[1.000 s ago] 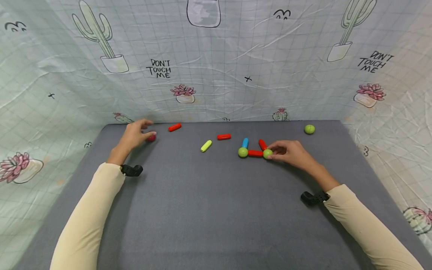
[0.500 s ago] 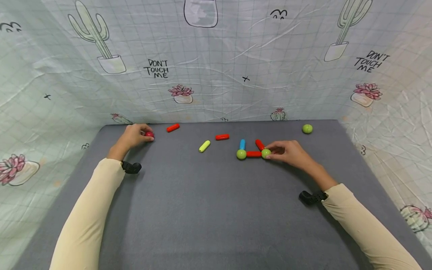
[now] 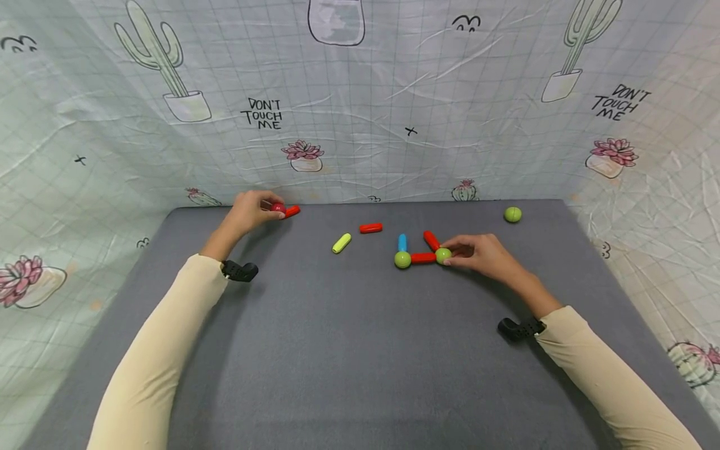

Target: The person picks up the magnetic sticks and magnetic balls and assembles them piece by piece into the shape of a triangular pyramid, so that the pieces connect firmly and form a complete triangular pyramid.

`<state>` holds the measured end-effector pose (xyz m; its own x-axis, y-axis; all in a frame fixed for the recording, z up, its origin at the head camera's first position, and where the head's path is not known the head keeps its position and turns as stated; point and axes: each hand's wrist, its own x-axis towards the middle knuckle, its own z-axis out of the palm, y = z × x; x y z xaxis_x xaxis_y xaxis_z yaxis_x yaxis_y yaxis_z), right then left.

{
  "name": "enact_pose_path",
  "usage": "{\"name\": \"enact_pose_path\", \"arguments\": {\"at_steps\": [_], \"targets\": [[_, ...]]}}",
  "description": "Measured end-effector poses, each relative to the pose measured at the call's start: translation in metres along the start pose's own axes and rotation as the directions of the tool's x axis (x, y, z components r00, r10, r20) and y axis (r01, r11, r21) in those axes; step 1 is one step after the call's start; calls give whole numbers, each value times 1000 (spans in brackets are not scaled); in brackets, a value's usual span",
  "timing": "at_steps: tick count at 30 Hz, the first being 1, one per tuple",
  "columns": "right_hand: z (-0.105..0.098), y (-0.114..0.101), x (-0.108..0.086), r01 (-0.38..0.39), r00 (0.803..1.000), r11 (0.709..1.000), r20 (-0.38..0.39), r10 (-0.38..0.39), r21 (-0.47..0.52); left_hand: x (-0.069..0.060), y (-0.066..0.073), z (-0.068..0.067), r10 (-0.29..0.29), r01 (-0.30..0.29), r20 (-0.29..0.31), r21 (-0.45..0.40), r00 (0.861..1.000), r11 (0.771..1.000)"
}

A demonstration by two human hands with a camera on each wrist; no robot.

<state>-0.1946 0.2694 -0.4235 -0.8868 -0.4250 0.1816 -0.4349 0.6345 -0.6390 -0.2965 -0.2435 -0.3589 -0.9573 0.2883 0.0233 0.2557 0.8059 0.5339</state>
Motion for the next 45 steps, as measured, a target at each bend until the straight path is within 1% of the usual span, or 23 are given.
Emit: {"name": "enact_pose_path", "arguments": {"at_steps": [4,7,11,14,18,24,28,32,34,35,39,42,45], "targets": [[-1,0,1,-3,1000,1000,20,3,1,7,25,8,71,-71,-17,-18,997,997],[-3,0,2,-2,999,1000,36,2,-11,12,41,15,119,-119,-16,-51,993,992],[-5,0,2,-1,999,1000,48,2,-24,17,59,24,153,-153,-6,-114,988,982],[-6,0,3,-6,998,1000,56,7,-18,19,70,30,172,-169,2,-145,985,975],[-8,0,2,-14,998,1000,62,15,-12,21,84,38,190,-184,21,-166,982,969],[-9,-1,1,-26,998,999,61,28,-25,26,102,55,233,-218,59,-197,971,956],[-9,-1,1,-43,997,999,69,45,-28,30,114,68,249,-221,105,-226,963,949],[-8,-2,1,-56,995,998,75,58,-32,36,124,83,285,-242,156,-243,946,939],[-8,-3,2,-57,995,998,77,60,-34,40,129,89,295,-249,172,-245,940,937],[-8,-3,2,-57,995,998,77,60,-37,41,131,91,297,-250,180,-245,938,937],[-7,-2,4,-59,995,998,80,61,-30,47,138,98,285,-240,202,-221,937,945],[-6,-2,5,-63,995,998,78,64,-23,52,143,102,282,-238,220,-205,934,949],[-6,-2,4,-66,995,998,75,67,-22,58,146,106,283,-237,230,-208,931,949]]}}
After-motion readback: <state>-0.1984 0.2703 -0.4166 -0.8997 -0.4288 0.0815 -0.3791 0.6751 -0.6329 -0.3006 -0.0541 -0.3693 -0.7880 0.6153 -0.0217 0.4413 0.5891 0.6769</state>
